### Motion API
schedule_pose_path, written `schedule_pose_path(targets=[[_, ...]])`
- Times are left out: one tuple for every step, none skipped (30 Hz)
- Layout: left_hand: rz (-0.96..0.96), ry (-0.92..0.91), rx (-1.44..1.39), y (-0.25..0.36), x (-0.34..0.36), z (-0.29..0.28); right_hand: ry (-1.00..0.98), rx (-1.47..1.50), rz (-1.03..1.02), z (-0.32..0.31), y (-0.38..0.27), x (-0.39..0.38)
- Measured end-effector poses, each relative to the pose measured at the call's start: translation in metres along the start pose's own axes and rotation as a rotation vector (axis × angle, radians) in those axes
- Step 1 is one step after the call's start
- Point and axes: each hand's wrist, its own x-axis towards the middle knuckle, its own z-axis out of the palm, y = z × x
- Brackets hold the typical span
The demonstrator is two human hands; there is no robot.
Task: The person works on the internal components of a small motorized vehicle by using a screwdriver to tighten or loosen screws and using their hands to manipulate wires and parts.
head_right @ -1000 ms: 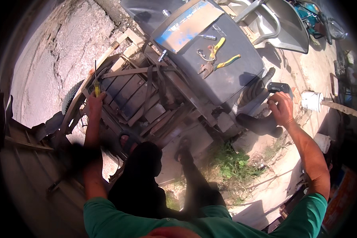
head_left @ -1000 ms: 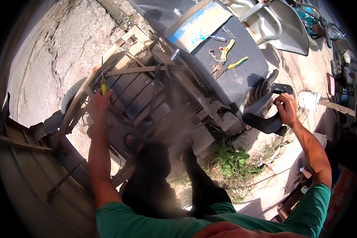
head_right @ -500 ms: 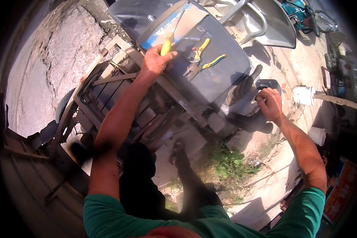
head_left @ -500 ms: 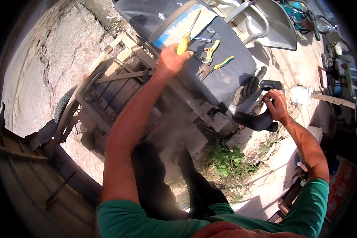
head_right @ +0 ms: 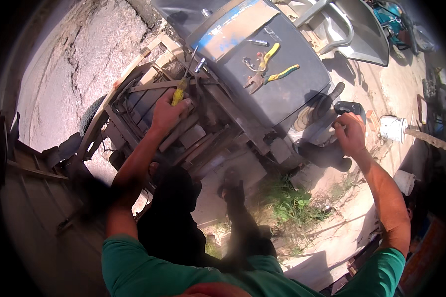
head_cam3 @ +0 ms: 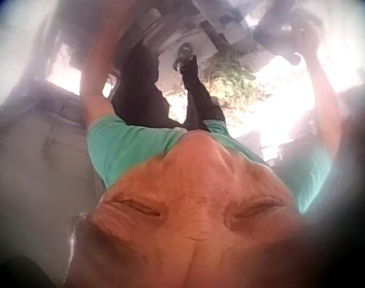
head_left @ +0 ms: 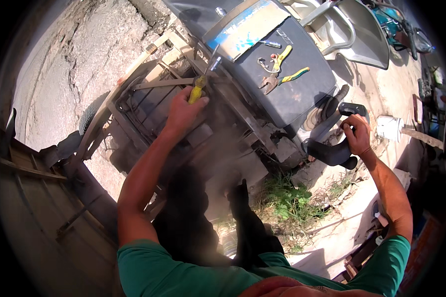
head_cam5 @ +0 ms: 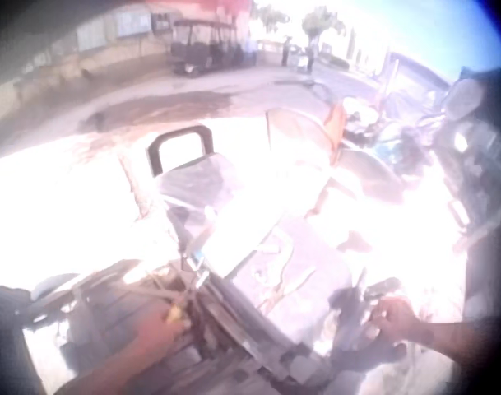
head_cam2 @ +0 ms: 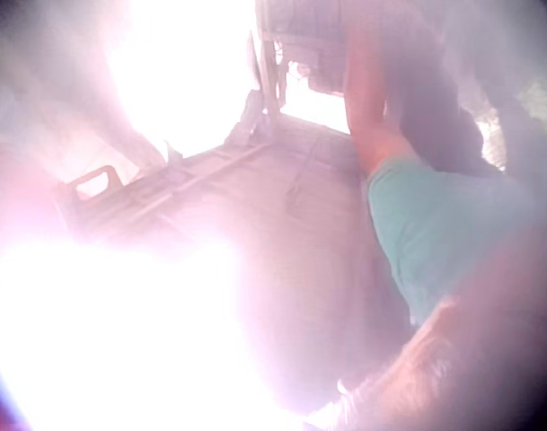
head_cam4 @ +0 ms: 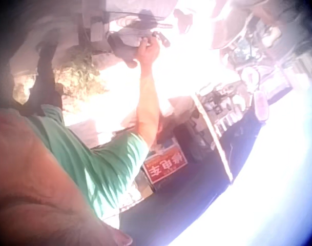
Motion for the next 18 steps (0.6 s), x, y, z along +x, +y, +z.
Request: schedule_pose_path(targets=[[-0.004,-0.001,0.069,-0.01,-0.012,-0.011,0.038,0.006,0.0,-0.001,0.005,-0.007],[-0.064,0.004,0.154,-0.019,-0.028,-0.023,0.046,-0.007,0.026,0.0,0.01,-0.013],[-0.12,0.006,0.236,-0.026,-0.042,-0.032,0.043,0.0,0.023,0.002,0.013,-0.016],[-0.17,0.0,0.311,-0.03,-0.055,-0.041,0.042,-0.005,0.019,0.003,0.015,-0.017],[-0.198,0.005,0.31,-0.032,-0.071,-0.047,0.038,-0.002,0.022,0.003,0.016,-0.017],[-0.247,0.017,0.307,-0.044,-0.088,-0.053,0.035,0.002,0.02,0.003,0.016,-0.015],[-0.296,0.027,0.304,-0.06,-0.106,-0.06,0.023,-0.014,0.021,0.004,0.017,-0.014],[-0.341,0.036,0.302,-0.066,-0.121,-0.066,0.031,-0.014,-0.001,0.005,0.017,-0.013],[-0.313,0.042,0.309,-0.06,-0.135,-0.064,0.037,-0.016,-0.024,0.006,0.018,-0.012],[-0.284,0.045,0.318,-0.054,-0.148,-0.056,0.043,-0.019,-0.045,0.006,0.02,-0.013],[-0.256,0.047,0.325,-0.047,-0.158,-0.048,0.034,-0.046,-0.052,0.006,0.025,-0.015],[-0.261,-0.051,0.377,-0.04,-0.165,-0.044,0.047,-0.047,-0.068,0.007,0.031,-0.016],[-0.266,-0.151,0.428,-0.032,-0.171,-0.041,0.061,-0.048,-0.082,0.009,0.038,-0.017],[-0.274,-0.209,0.457,-0.018,-0.179,-0.044,0.074,-0.044,-0.095,0.01,0.04,-0.018],[-0.279,-0.269,0.478,-0.007,-0.187,-0.044,0.069,-0.07,-0.09,0.008,0.039,-0.018],[-0.282,-0.289,0.474,0.006,-0.193,-0.051,0.106,-0.09,-0.092,0.012,0.042,-0.018],[-0.287,-0.302,0.475,0.017,-0.2,-0.06,0.104,-0.07,-0.075,0.014,0.04,-0.018],[-0.288,-0.297,0.484,0.022,-0.199,-0.067,0.11,-0.061,-0.051,0.012,0.038,-0.017]])
